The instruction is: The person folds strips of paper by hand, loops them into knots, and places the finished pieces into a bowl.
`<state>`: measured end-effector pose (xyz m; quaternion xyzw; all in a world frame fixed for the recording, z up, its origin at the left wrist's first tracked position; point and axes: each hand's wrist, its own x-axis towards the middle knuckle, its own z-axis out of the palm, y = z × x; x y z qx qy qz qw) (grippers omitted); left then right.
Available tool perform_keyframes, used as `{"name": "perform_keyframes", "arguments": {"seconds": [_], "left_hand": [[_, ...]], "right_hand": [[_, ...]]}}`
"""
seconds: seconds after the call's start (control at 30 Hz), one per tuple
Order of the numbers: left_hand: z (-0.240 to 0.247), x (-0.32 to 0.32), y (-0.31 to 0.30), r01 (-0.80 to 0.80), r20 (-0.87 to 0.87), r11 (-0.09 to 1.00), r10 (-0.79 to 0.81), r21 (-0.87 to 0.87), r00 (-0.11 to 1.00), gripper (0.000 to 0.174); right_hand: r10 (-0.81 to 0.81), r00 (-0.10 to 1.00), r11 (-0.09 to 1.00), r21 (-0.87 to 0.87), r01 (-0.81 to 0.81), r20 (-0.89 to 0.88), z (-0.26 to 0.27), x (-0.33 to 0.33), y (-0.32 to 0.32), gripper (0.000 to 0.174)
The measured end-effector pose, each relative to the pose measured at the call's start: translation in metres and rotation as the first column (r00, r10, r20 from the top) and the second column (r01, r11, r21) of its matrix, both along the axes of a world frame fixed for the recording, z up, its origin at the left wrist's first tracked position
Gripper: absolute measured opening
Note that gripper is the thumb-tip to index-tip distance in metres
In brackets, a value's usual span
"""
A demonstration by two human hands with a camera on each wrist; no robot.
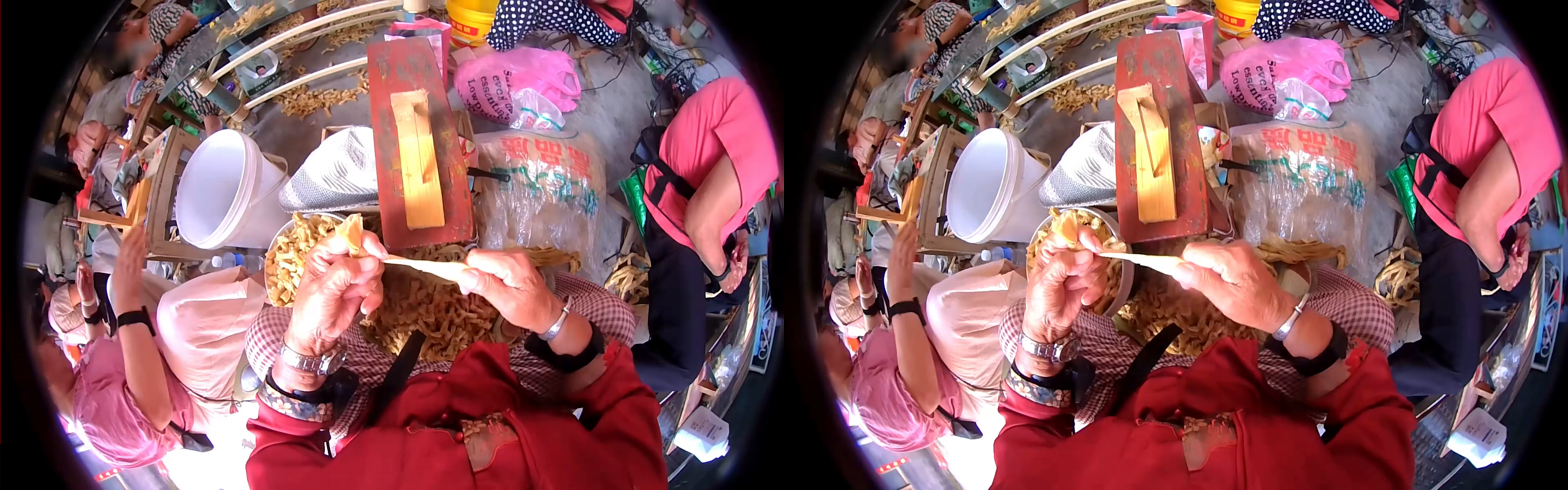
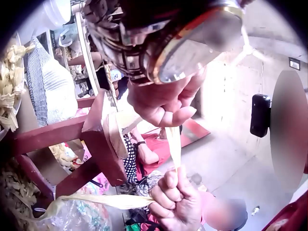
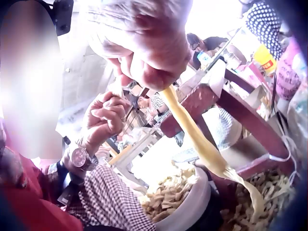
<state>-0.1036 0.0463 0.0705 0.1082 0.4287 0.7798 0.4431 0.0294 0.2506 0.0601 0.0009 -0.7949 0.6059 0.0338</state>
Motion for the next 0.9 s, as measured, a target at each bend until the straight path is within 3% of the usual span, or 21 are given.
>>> {"name": "perform_keyframes", "arguments": {"seconds": [0.07, 0.17, 0.27, 0.43, 0.53, 0.63, 0.67, 0.7, 0.73, 0.83, 0.9], "left_hand": [[0.003, -0.011, 0.009, 0.025, -0.003, 0.999, -0.025, 0.024, 1.000, 0.011], [0.012, -0.029, 0.034, -0.007, -0.106, 0.995, -0.003, -0.095, 0.994, 0.008], [0.017, -0.042, 0.060, -0.120, -0.147, 0.973, 0.092, -0.195, 0.985, 0.009], [0.003, -0.057, 0.076, -0.173, -0.298, 0.969, 0.115, -0.178, 0.948, 0.011], [-0.007, -0.061, 0.086, -0.230, -0.418, 0.952, 0.129, -0.200, 0.899, 0.012], [-0.033, -0.069, 0.087, -0.351, -0.596, 0.869, 0.083, -0.350, 0.798, 0.010], [-0.038, -0.072, 0.086, -0.406, -0.645, 0.829, 0.073, -0.385, 0.761, 0.010], [-0.040, -0.079, 0.080, -0.408, -0.658, 0.842, 0.087, -0.353, 0.748, 0.010], [-0.030, -0.078, 0.075, -0.416, -0.658, 0.789, 0.020, -0.452, 0.753, 0.014], [0.011, -0.058, 0.051, -0.144, -0.523, 0.767, -0.275, -0.626, 0.807, 0.021], [0.025, -0.034, 0.042, 0.012, -0.393, 0.715, -0.398, -0.699, 0.829, 0.024]], "right_hand": [[-0.057, 0.997, 0.996, 0.064, 0.061, -0.061, -0.004, -0.011, 0.011, 0.025], [-0.137, 0.986, 0.980, 0.135, 0.148, -0.091, 0.003, -0.034, 0.029, 0.024], [-0.199, 0.958, 0.942, 0.231, 0.245, -0.207, 0.005, -0.056, 0.040, 0.021], [-0.280, 0.921, 0.883, 0.304, 0.358, -0.270, -0.012, -0.075, 0.048, 0.017], [-0.301, 0.923, 0.843, 0.386, 0.374, -0.239, -0.016, -0.080, 0.051, 0.015], [-0.220, 0.951, 0.809, 0.505, 0.302, -0.217, -0.037, -0.080, 0.054, 0.023], [-0.216, 0.948, 0.802, 0.512, 0.308, -0.233, -0.045, -0.076, 0.055, 0.024], [-0.260, 0.941, 0.852, 0.408, 0.329, -0.217, -0.044, -0.072, 0.053, 0.025], [-0.304, 0.932, 0.887, 0.299, 0.352, -0.195, -0.040, -0.068, 0.051, 0.025], [-0.227, 0.967, 0.947, 0.208, 0.246, -0.112, -0.012, -0.054, 0.041, 0.015], [-0.167, 0.967, 0.971, 0.140, 0.195, -0.190, -0.004, -0.047, 0.021, 0.019]]}}
